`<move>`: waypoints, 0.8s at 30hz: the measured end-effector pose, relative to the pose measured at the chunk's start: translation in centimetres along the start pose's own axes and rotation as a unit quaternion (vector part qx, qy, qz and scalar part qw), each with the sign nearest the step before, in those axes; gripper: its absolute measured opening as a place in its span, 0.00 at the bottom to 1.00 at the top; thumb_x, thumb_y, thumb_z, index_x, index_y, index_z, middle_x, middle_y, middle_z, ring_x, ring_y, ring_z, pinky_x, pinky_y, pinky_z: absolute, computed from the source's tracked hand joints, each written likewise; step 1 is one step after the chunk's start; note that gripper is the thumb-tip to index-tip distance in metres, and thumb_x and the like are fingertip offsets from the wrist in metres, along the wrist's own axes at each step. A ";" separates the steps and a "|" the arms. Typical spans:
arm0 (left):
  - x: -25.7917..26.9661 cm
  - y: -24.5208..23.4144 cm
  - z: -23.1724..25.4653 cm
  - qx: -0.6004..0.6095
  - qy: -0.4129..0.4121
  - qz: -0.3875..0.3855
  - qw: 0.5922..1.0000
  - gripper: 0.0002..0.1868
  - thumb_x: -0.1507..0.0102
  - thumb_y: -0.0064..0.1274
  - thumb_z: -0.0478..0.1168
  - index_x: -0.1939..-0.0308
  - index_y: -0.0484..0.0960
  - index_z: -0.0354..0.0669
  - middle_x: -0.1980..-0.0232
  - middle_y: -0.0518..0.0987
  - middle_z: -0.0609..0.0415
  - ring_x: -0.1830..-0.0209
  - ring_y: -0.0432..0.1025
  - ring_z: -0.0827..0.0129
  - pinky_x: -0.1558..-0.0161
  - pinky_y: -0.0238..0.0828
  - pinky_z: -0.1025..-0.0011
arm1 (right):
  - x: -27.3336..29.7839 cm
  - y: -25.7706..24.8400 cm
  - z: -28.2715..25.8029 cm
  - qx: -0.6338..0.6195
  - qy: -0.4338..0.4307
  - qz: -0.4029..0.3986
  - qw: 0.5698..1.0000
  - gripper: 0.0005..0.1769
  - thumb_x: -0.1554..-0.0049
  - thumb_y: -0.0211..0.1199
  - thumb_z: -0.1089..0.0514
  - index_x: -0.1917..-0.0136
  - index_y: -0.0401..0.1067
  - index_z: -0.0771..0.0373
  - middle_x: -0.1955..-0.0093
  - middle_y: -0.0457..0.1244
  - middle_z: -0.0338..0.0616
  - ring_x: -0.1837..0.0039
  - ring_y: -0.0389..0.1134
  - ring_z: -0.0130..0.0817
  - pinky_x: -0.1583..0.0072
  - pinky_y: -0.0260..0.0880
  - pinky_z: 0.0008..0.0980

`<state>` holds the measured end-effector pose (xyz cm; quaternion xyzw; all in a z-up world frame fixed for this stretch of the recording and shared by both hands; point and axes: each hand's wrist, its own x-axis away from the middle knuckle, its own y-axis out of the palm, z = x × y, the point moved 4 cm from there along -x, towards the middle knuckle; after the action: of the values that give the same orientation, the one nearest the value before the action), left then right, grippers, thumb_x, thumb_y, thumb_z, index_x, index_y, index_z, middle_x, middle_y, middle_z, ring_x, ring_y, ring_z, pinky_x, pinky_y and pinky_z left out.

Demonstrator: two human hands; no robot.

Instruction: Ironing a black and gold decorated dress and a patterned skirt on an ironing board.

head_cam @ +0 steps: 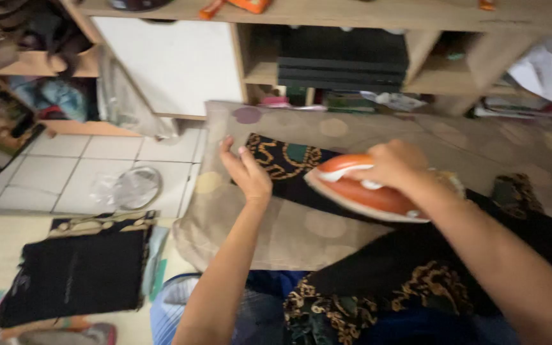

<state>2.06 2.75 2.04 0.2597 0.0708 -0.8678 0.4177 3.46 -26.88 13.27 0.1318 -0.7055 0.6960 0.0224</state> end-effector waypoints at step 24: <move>14.1 17.1 6.9 0.039 -0.019 -0.228 0.973 0.16 0.35 0.48 0.34 0.43 0.73 0.33 0.45 0.76 0.39 0.43 0.72 0.53 0.39 0.68 0.60 | 1.3 -0.9 27.8 -0.009 0.197 0.105 0.975 0.47 0.58 0.62 0.12 0.46 0.82 0.52 0.53 0.72 0.56 0.49 0.76 0.52 0.48 0.75 0.50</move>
<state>5.13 -20.29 2.31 0.2363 0.0865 -0.9469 0.2000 6.65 -54.51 13.54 -0.0827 -0.7035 0.7003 0.0887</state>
